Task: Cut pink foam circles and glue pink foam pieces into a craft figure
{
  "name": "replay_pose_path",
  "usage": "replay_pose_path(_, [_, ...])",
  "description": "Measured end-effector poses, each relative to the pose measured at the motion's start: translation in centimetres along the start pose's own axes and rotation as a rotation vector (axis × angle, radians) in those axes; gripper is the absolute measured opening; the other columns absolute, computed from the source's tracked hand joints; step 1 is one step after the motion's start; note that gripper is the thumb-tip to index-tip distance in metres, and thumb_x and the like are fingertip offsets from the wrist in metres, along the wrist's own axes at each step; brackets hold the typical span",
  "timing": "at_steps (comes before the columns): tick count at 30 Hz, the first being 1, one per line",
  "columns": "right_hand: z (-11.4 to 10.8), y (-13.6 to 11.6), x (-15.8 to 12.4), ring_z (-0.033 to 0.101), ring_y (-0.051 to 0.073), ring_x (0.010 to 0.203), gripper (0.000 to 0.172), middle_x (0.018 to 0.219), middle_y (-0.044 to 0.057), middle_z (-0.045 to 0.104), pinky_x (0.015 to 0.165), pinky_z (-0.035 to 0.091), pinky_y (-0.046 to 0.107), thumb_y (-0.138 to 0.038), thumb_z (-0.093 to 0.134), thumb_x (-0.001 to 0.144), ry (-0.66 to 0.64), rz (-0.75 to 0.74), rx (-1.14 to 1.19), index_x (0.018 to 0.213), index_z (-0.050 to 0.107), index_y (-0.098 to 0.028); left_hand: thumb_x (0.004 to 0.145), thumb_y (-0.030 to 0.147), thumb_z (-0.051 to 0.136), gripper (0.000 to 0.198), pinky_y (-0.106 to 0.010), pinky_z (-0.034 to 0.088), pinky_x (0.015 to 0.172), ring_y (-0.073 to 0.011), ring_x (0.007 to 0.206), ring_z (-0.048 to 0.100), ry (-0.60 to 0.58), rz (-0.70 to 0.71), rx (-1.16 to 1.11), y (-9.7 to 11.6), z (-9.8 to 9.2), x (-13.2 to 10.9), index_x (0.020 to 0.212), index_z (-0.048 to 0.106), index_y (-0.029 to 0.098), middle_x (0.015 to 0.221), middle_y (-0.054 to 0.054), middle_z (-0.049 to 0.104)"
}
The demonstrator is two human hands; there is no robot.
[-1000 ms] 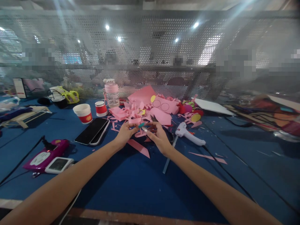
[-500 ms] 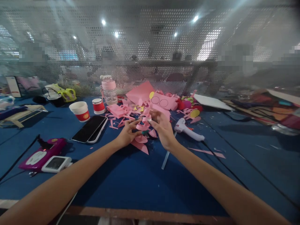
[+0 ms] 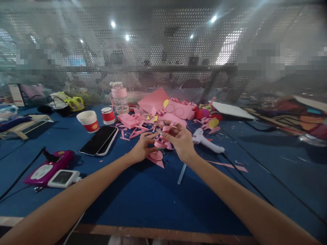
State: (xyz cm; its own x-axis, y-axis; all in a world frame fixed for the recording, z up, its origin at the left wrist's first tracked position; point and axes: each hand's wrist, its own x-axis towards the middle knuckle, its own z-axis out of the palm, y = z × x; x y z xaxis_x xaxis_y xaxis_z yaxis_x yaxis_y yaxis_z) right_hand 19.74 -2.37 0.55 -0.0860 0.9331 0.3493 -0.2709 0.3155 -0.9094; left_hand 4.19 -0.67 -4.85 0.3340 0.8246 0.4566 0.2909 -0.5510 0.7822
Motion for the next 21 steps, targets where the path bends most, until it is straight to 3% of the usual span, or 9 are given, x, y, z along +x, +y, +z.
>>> replay_pose_path(5, [0.2,-0.33,-0.08,0.065,0.022,0.092,0.042,0.093,0.005,0.069,0.083,0.053,0.038,-0.028,0.079,0.053,-0.016,0.012,0.028,0.089,0.058,-0.021,0.066,0.026,0.07,0.005,-0.055,0.024,0.102,-0.0308,0.117,0.041,-0.027,0.008,0.036,0.11,-0.02,0.05,0.071,0.072,0.025,0.119,-0.006,0.061])
replay_pose_path(12, [-0.3,0.34,0.36,0.06,0.021,0.101,0.061,0.108,0.007,0.065,0.091,0.049,0.037,-0.024,0.082,0.048,0.013,0.036,0.043,0.103,0.057,-0.019,0.066,0.023,0.071,0.023,-0.042,0.03,0.103,-0.0238,0.114,0.046,0.1,-0.114,-0.083,-0.47,0.03,0.2,0.089,0.07,0.023,0.116,-0.006,0.06])
replay_pose_path(21, [-0.43,0.38,0.27,0.067,0.019,0.083,0.051,0.085,0.005,0.071,0.08,0.053,0.035,-0.028,0.08,0.052,0.042,0.094,-0.041,0.097,0.058,-0.017,0.068,0.025,0.069,0.018,-0.04,0.03,0.104,-0.0238,0.117,0.044,0.027,-0.099,-0.052,-0.27,-0.24,0.18,0.086,0.072,0.023,0.12,-0.005,0.059])
